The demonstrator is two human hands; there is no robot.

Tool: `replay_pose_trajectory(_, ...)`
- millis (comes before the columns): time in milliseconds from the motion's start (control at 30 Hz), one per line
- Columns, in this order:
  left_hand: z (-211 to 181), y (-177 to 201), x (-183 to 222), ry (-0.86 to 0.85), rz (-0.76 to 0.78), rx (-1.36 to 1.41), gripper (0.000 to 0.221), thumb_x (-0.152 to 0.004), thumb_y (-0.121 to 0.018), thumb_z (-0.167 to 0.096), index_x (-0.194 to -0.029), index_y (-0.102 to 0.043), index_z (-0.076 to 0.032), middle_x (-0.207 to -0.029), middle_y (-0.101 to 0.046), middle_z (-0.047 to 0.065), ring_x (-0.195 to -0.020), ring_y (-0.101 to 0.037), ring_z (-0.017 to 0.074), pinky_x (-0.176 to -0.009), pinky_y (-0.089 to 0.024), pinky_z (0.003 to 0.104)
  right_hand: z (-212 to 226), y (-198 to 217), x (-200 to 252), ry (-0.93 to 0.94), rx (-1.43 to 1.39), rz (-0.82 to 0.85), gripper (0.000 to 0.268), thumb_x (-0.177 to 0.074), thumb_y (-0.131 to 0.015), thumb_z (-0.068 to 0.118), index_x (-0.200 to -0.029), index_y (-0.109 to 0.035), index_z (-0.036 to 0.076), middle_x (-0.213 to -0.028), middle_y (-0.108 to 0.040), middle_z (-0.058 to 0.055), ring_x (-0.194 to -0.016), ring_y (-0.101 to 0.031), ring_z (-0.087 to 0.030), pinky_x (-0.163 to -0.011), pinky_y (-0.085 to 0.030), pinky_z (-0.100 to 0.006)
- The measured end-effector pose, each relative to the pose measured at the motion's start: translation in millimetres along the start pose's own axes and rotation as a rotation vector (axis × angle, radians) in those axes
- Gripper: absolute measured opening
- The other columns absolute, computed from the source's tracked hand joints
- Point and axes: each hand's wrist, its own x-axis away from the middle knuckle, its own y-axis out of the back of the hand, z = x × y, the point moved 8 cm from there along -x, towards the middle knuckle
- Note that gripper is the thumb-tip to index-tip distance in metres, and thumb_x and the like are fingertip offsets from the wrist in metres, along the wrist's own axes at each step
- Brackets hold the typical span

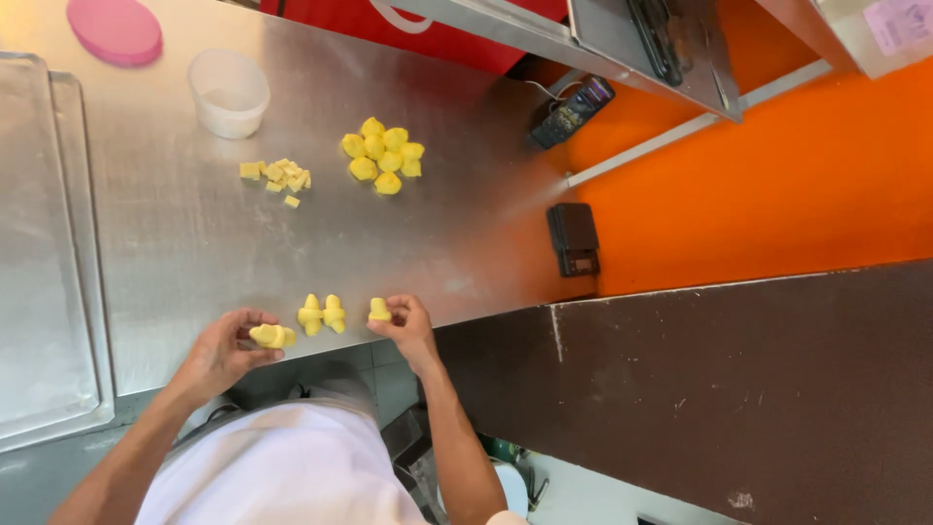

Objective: Shaping and rolling small pieces of yellow dough into crescent shapes and brushing them with liquid on a metal table

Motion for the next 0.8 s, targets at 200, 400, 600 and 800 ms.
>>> replay_pose_trajectory(200,-34,4,12,0.358,-0.075,0.212,0.045,-0.063,-0.065,-0.001,-0.105,-0.051,-0.006,-0.089,-0.059,0.016,-0.085,-0.053,0.0207,-0.081,-0.034,0.03,28,-29,0,-0.173,-0.07,0.071,0.038,-0.069,-0.063,0.013,-0.104,-0.055,-0.001,-0.086,-0.06,-0.008,-0.073,-0.056,-0.012,-0.06,-0.048,-0.021)
replay_pose_trajectory(400,-39,-1,2,0.375,-0.165,-0.01,0.035,-0.065,-0.068,-0.011,-0.098,-0.059,-0.005,-0.088,-0.061,0.007,-0.079,-0.054,0.0184,-0.075,-0.037,0.027,18,-28,-14,-0.149,0.135,0.102,0.021,-0.071,-0.061,0.016,-0.089,-0.06,0.006,-0.078,-0.062,-0.003,-0.066,-0.055,-0.007,-0.054,-0.044,-0.018)
replay_pose_trajectory(600,-52,-6,6,0.509,-0.182,-0.325,0.029,-0.069,-0.067,-0.023,-0.097,-0.065,-0.015,-0.091,-0.065,0.002,-0.086,-0.054,0.0176,-0.065,-0.038,0.033,22,-28,-18,-0.033,0.276,0.066,0.022,-0.069,-0.063,0.025,-0.084,-0.061,0.009,-0.075,-0.061,0.001,-0.064,-0.053,-0.006,-0.059,-0.044,-0.019)
replay_pose_trajectory(800,-27,-12,-14,0.377,-0.243,-0.314,0.026,-0.068,-0.067,-0.017,-0.093,-0.066,-0.01,-0.083,-0.065,0.005,-0.078,-0.056,0.0144,-0.069,-0.039,0.026,29,-30,-9,0.038,0.335,0.045,0.024,-0.069,-0.061,0.027,-0.084,-0.059,0.009,-0.075,-0.061,-0.001,-0.065,-0.054,-0.009,-0.061,-0.045,-0.022)
